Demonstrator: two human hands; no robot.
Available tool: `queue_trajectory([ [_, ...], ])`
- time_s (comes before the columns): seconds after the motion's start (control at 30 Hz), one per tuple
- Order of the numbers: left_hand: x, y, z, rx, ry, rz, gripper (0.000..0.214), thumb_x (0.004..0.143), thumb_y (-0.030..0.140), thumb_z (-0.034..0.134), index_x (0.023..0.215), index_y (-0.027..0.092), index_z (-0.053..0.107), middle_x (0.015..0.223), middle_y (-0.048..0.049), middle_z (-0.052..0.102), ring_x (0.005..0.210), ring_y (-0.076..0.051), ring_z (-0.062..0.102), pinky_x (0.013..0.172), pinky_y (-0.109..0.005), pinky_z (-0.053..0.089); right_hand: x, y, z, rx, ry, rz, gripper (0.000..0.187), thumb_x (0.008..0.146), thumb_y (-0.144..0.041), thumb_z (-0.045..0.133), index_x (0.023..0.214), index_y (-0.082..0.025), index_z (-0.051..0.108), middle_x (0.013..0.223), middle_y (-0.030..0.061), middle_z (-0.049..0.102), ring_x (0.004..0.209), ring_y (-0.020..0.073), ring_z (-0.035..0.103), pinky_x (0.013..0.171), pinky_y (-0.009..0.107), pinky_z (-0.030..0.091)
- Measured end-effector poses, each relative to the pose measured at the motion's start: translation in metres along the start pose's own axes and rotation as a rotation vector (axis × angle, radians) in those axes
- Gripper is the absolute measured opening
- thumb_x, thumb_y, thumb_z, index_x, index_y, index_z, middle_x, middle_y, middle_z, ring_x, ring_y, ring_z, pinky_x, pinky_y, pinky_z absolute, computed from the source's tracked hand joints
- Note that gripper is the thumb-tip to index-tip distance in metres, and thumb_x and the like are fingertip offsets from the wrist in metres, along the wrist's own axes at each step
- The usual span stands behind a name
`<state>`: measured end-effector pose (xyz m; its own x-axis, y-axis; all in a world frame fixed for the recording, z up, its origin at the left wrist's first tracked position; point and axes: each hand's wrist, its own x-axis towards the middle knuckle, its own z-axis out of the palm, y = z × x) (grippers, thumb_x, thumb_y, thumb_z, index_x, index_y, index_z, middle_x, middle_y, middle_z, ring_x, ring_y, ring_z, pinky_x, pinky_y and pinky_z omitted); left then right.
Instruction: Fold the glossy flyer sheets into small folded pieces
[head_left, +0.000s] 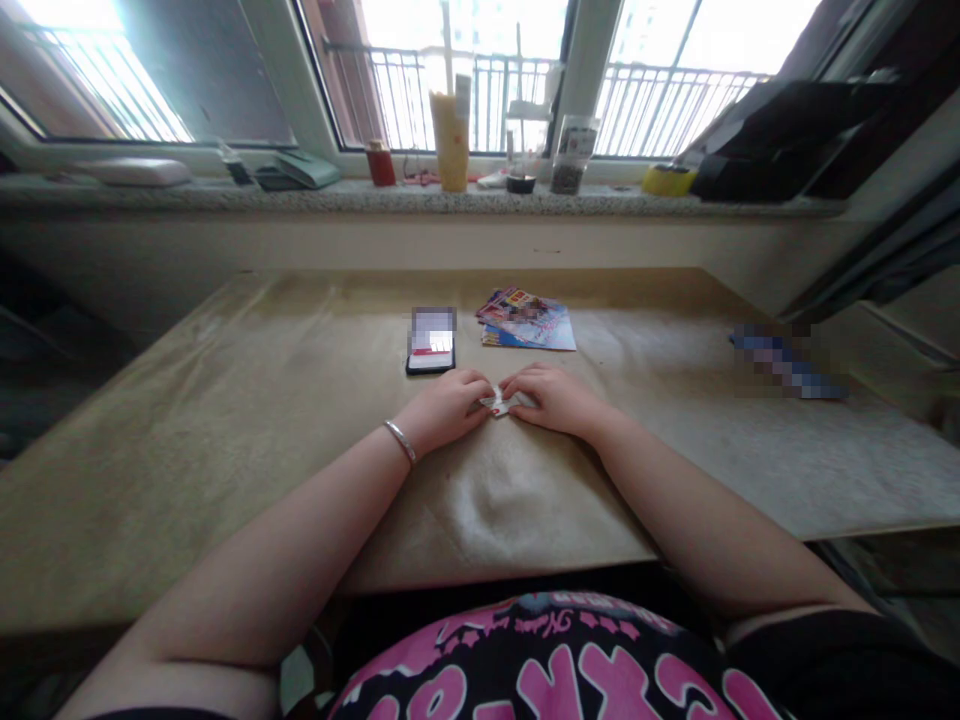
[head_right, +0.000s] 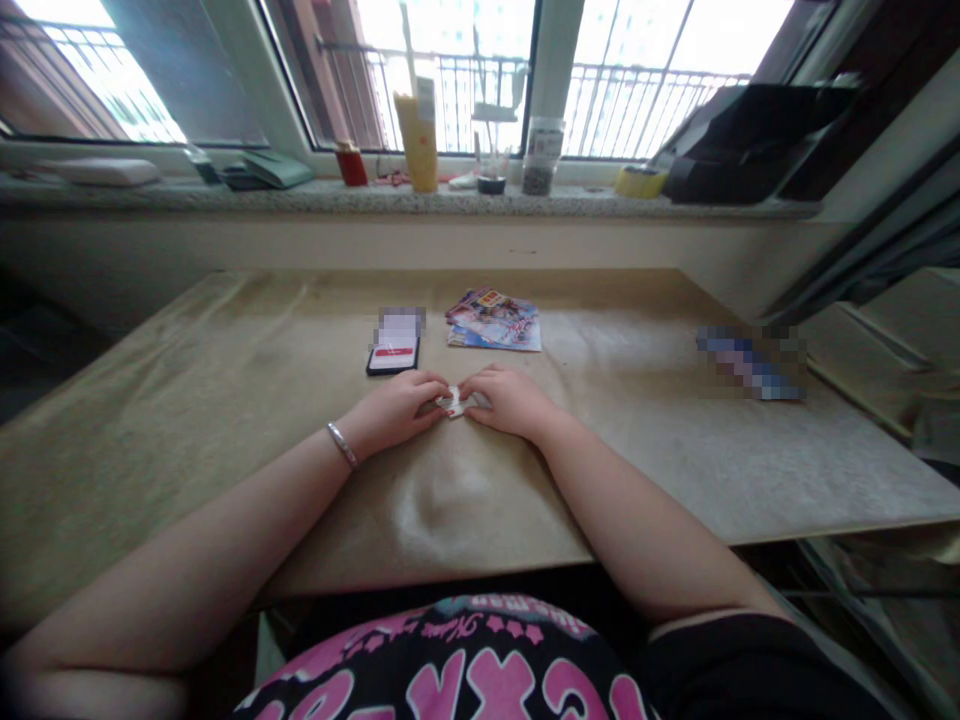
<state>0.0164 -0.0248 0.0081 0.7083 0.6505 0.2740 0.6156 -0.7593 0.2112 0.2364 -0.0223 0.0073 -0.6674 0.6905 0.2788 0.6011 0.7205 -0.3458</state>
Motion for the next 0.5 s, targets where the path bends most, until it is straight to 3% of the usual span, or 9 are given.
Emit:
queue_trajectory([
  [0.1, 0.000, -0.001, -0.001, 0.054, -0.009, 0.018, 0.019, 0.089, 0.026, 0.053, 0.099, 0.017, 0.066, 0.098, -0.0084, 0.064, 0.093, -0.020, 0.059, 0.085, -0.032, 0.048, -0.001, -0.003, -0.002, -0.058, 0.005, -0.006, 0.018, 0.081, -0.022, 0.060, 0.096, -0.022, 0.070, 0.108, 0.0046, 0.068, 0.101, 0.0198, 0.059, 0.091, 0.033, 0.043],
  [0.27, 0.001, 0.000, -0.005, 0.079, -0.017, -0.014, 0.018, 0.088, 0.027, 0.056, 0.095, 0.017, 0.068, 0.094, -0.0080, 0.065, 0.089, -0.020, 0.059, 0.082, -0.031, 0.048, -0.001, -0.009, -0.007, -0.199, -0.045, 0.038, 0.020, 0.084, -0.026, 0.056, 0.094, -0.021, 0.072, 0.091, 0.0063, 0.068, 0.090, 0.0205, 0.059, 0.080, 0.031, 0.043],
  [0.5, 0.003, 0.001, -0.008, 0.145, -0.035, -0.050, 0.018, 0.090, 0.025, 0.054, 0.089, 0.018, 0.071, 0.086, -0.0063, 0.066, 0.082, -0.019, 0.059, 0.076, -0.030, 0.047, 0.000, -0.017, -0.004, -0.282, -0.016, 0.197, 0.021, 0.084, -0.024, 0.050, 0.091, -0.022, 0.070, 0.091, 0.0049, 0.068, 0.085, 0.0189, 0.060, 0.070, 0.027, 0.040],
])
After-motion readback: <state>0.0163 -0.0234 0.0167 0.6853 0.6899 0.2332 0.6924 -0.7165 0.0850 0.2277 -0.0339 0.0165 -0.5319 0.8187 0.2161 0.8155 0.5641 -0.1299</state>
